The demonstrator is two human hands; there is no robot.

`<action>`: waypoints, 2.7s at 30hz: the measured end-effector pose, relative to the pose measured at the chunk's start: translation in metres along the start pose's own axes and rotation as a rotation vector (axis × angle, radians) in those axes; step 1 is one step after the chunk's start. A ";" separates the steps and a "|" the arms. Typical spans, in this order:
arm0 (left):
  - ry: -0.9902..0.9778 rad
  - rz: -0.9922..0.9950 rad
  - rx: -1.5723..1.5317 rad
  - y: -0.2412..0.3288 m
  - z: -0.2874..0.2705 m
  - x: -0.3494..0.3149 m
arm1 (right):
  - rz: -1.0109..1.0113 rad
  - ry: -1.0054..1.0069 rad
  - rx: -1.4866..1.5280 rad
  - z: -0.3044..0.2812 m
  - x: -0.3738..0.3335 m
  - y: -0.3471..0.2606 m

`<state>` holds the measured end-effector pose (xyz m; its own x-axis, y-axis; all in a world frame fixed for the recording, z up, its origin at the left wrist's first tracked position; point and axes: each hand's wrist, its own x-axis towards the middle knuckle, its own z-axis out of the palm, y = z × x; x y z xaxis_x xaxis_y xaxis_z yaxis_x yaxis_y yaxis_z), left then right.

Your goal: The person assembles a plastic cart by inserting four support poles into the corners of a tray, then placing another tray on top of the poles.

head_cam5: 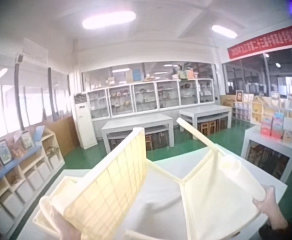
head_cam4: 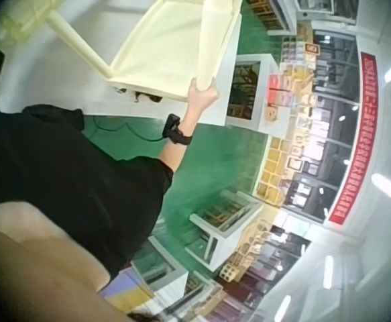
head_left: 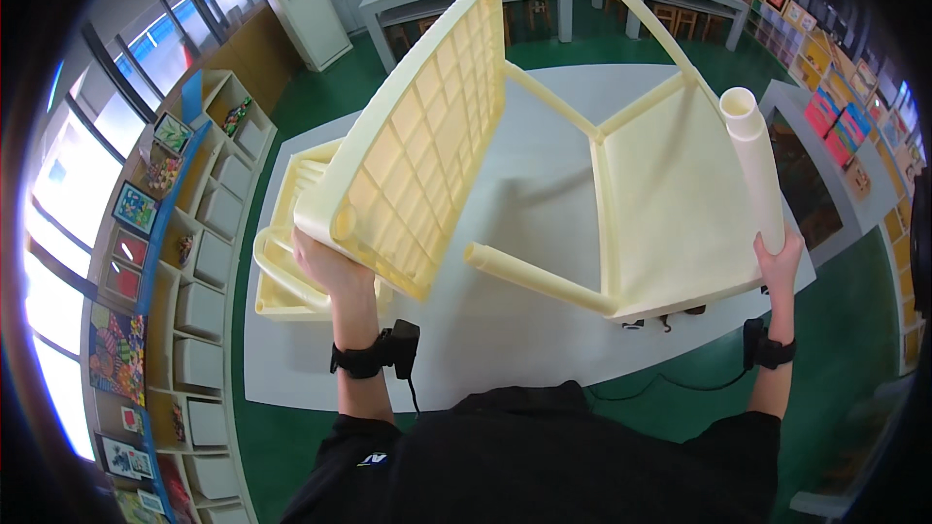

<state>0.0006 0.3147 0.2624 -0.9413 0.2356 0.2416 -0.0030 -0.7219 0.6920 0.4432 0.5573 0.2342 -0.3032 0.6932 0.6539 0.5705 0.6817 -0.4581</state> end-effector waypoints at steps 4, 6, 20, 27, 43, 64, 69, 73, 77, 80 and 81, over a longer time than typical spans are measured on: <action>0.001 -0.018 0.017 -0.003 0.006 -0.001 | -0.034 -0.017 -0.003 -0.007 0.005 -0.004; 0.006 -0.016 0.030 -0.008 0.007 -0.002 | -0.013 -0.022 -0.004 -0.011 0.009 -0.005; 0.121 0.019 0.026 -0.001 0.021 -0.005 | -0.062 -0.073 -0.050 -0.017 0.019 0.002; 0.114 0.056 -0.009 0.002 0.031 -0.007 | -0.135 -0.019 -0.108 -0.006 0.015 -0.003; 0.079 0.007 0.044 0.000 0.036 -0.013 | -0.161 -0.061 -0.159 0.003 0.018 -0.032; 0.085 -0.061 0.059 -0.027 0.018 -0.028 | -0.296 -0.164 -0.245 0.032 0.020 -0.083; 0.274 -0.146 0.032 -0.029 0.024 -0.027 | -0.336 -0.180 -0.267 0.039 0.020 -0.092; 0.175 -0.138 0.063 -0.032 0.014 -0.025 | -0.363 -0.182 -0.258 0.041 0.021 -0.100; 0.224 -0.130 0.050 -0.035 0.017 -0.026 | -0.352 -0.191 -0.270 0.043 0.019 -0.096; 0.203 -0.138 0.046 -0.041 0.014 -0.022 | -0.370 -0.201 -0.296 0.043 0.017 -0.095; 0.174 -0.140 0.057 -0.041 0.012 -0.021 | -0.373 -0.209 -0.301 0.044 0.016 -0.097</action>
<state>0.0247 0.3470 0.2368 -0.9772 0.2112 0.0230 -0.1231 -0.6513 0.7488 0.3496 0.5126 0.2625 -0.6557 0.4691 0.5916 0.5796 0.8149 -0.0037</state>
